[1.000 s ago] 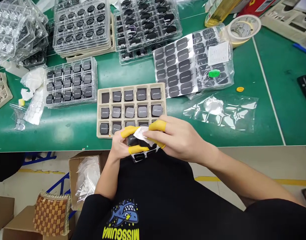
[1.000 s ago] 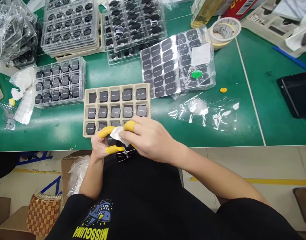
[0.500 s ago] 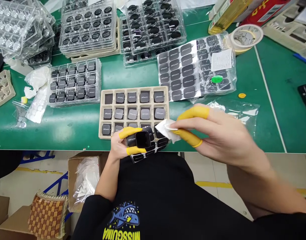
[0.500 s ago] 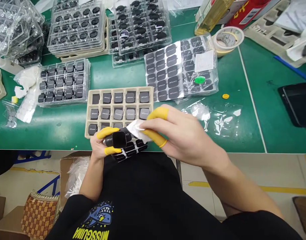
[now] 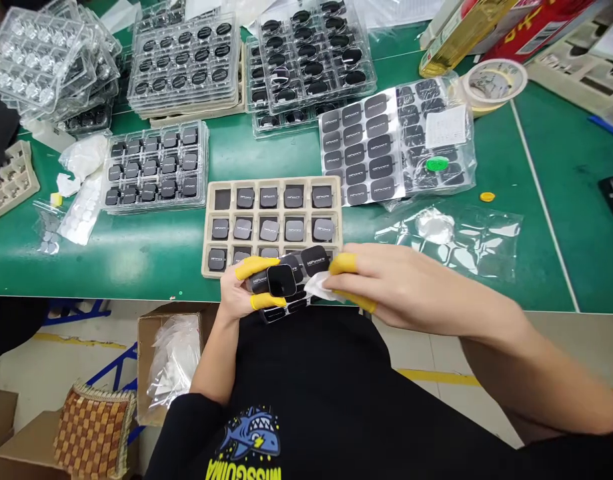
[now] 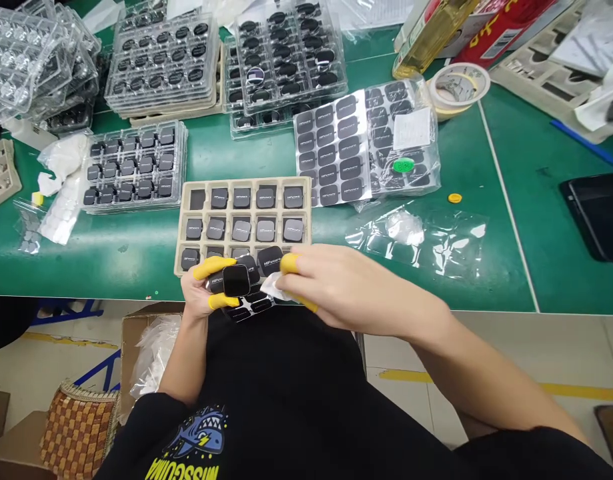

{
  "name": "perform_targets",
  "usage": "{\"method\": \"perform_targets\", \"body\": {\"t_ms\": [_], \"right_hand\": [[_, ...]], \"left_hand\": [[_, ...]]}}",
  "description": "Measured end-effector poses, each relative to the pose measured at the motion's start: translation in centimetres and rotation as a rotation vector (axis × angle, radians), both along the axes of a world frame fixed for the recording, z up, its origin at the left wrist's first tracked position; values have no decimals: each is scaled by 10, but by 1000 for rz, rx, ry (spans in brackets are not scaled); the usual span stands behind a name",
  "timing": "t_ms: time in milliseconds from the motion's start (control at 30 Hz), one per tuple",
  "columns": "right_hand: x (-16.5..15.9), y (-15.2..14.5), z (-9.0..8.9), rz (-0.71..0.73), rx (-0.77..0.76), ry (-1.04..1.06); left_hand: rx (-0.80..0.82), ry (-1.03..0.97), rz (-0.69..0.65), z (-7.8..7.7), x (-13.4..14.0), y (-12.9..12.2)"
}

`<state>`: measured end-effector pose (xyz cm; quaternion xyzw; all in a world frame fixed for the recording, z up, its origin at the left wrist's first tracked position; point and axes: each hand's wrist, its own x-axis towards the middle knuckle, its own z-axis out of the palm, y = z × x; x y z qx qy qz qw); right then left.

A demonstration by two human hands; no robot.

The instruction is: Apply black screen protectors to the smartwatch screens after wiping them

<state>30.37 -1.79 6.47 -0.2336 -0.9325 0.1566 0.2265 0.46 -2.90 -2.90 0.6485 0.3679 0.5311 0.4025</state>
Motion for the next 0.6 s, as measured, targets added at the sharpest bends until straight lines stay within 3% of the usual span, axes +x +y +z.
{"method": "perform_targets", "body": {"t_ms": [167,433,600], "right_hand": [[8,-4,11,-252,103,109],[-46,-3,-3,-135,159,122],[-52,-1,-13,-2,83,185]], "left_hand": [[39,-13,-66,3,4,1],[34,-42,-105,3,8,2],[58,36,-74,-2,8,1]]}}
